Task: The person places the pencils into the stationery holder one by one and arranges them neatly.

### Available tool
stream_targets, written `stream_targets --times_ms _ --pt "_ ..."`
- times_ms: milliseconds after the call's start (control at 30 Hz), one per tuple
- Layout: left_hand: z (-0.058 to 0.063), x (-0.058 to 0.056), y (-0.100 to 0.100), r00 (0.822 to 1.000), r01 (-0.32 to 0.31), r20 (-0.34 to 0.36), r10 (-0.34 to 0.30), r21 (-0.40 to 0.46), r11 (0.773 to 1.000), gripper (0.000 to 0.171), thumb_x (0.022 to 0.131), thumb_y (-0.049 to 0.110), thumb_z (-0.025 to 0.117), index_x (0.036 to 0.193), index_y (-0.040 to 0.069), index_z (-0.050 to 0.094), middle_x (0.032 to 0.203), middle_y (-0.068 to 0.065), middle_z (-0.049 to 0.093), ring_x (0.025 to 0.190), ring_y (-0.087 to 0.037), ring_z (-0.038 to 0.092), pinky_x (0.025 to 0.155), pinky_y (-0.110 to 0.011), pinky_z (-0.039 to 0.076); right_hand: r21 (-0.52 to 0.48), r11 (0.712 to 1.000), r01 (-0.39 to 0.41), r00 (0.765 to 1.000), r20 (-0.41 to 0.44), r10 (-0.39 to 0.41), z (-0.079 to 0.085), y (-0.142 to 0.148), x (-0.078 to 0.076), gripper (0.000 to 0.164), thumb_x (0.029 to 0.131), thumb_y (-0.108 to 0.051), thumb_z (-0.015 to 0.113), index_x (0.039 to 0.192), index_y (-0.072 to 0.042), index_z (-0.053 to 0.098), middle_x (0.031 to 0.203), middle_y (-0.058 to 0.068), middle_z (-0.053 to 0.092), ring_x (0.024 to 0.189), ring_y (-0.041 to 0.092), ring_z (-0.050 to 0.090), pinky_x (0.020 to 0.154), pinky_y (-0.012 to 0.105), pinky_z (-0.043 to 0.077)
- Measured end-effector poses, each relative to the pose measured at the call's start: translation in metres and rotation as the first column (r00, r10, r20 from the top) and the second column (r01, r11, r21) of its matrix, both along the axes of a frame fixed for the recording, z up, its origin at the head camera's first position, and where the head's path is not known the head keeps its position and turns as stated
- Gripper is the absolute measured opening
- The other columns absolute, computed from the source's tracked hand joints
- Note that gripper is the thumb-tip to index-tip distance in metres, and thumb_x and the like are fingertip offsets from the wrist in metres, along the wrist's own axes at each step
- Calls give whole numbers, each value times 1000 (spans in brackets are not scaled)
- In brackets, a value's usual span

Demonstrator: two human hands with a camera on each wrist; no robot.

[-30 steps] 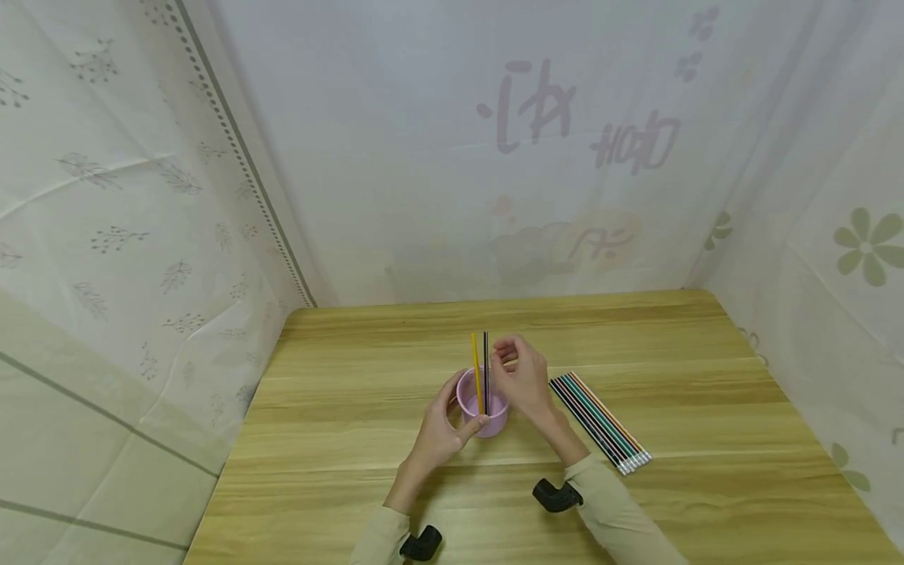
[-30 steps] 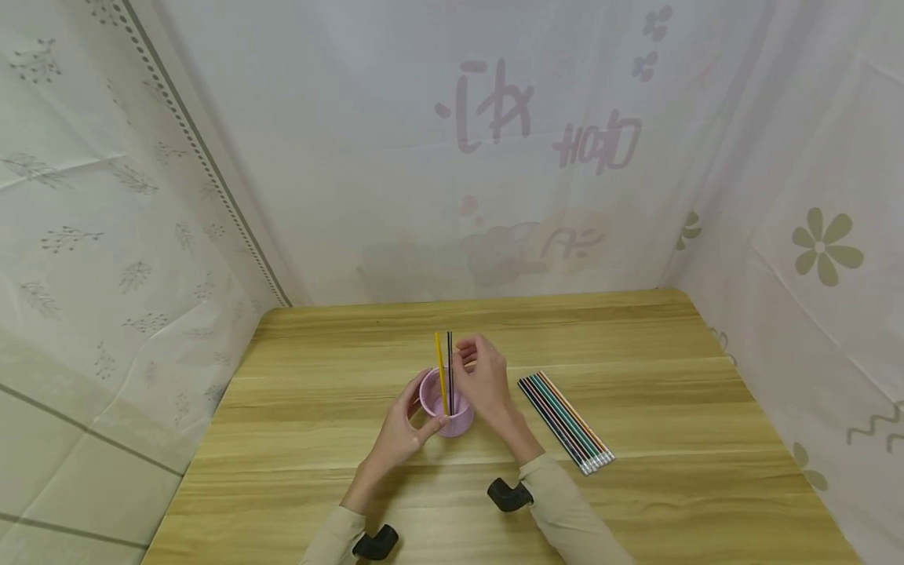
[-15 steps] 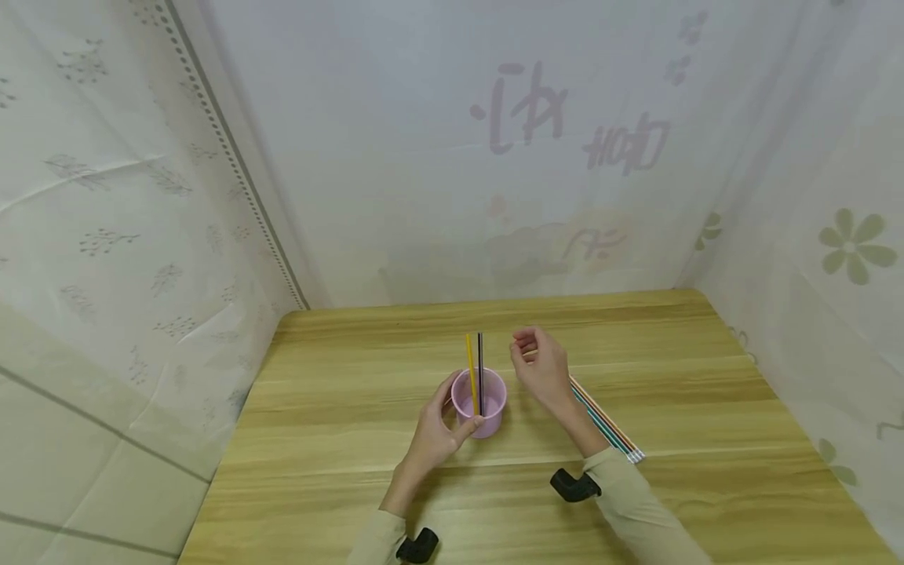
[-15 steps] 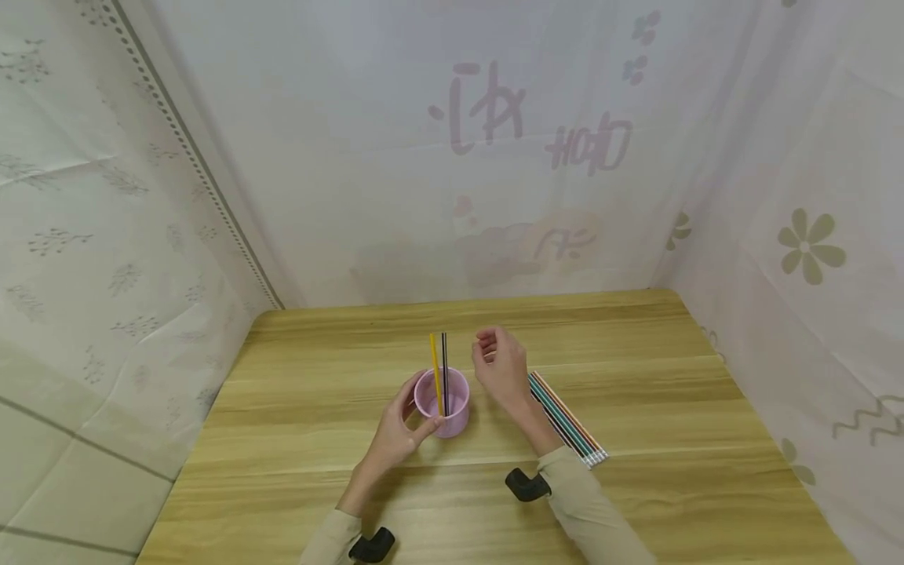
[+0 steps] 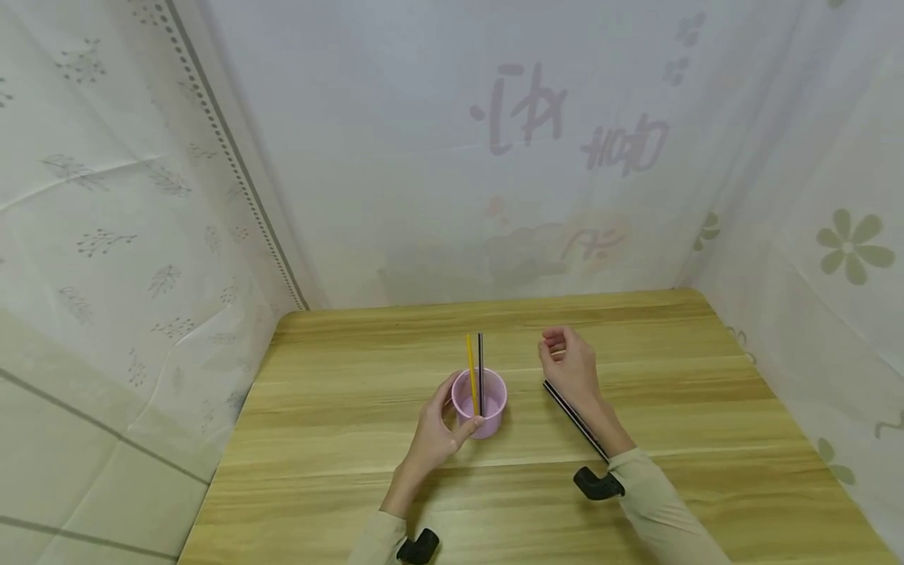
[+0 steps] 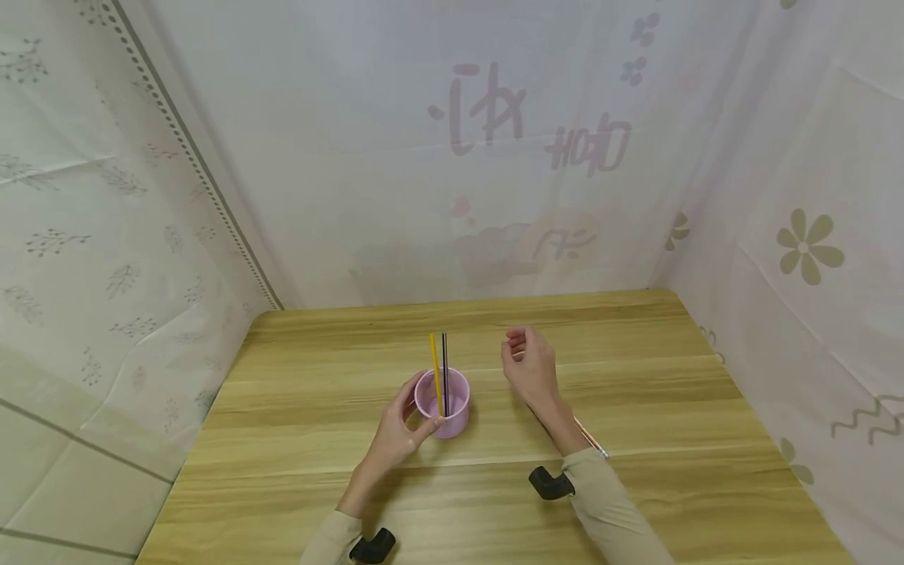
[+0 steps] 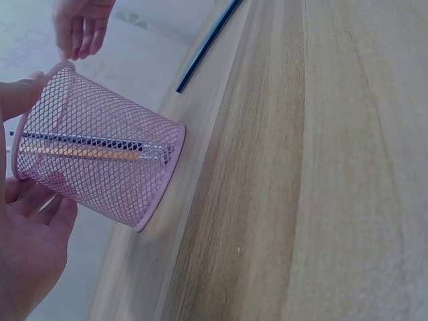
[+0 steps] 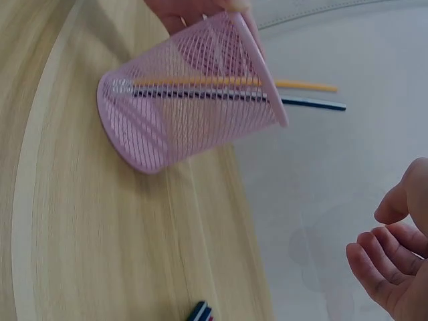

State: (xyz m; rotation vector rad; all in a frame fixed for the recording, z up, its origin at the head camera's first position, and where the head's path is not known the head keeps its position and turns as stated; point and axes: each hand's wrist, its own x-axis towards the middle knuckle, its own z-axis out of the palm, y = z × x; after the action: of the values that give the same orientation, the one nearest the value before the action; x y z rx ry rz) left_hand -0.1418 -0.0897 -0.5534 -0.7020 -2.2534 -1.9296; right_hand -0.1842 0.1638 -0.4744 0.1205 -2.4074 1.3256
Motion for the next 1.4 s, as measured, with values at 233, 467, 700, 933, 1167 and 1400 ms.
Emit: stream_targets --times_ms 233,467,700,933,1167,1400 --pt "1 1 2 1000 2 21 -4 61 998 83 81 -1 82 151 -4 38 148 -29 48 134 -47 51 115 -58 43 10 1000 25 999 22 -25 -6 17 1 17 93 -2 64 108 4 64 94 17 70 83 27 68 65 11 57" --pt "3 2 1 999 -8 39 7 13 1000 83 84 8 82 153 2 38 151 -24 48 137 -42 51 117 -49 43 54 997 57 998 31 -58 -14 35 2 16 93 -4 64 108 4 64 92 17 70 81 26 68 63 10 55" --pt "2 2 1 999 -11 41 10 11 1000 82 84 9 83 153 3 38 151 -23 48 137 -40 51 118 -46 43 89 991 99 991 82 -106 -22 48 5 18 93 -5 65 109 3 63 93 16 70 83 25 67 64 9 53" --pt "-1 1 2 1000 -16 -3 16 31 999 82 81 -1 82 151 -4 38 148 -29 48 133 -46 52 113 -56 45 104 990 97 990 89 -107 -29 56 8 20 92 -5 65 110 5 63 92 17 69 82 27 67 63 9 53" --pt "1 2 2 1000 -16 17 16 10 1000 82 84 7 82 152 0 38 150 -25 48 135 -42 52 115 -49 45 145 985 95 982 146 -116 -38 64 10 23 92 -6 65 111 6 63 94 18 69 84 29 68 65 12 54" --pt "-1 0 0 999 -13 34 13 0 1000 82 84 12 83 153 4 39 150 -22 49 137 -38 51 117 -42 44 170 983 76 976 189 -108 -45 70 13 25 92 -5 65 113 7 61 97 20 69 88 31 69 70 19 57"
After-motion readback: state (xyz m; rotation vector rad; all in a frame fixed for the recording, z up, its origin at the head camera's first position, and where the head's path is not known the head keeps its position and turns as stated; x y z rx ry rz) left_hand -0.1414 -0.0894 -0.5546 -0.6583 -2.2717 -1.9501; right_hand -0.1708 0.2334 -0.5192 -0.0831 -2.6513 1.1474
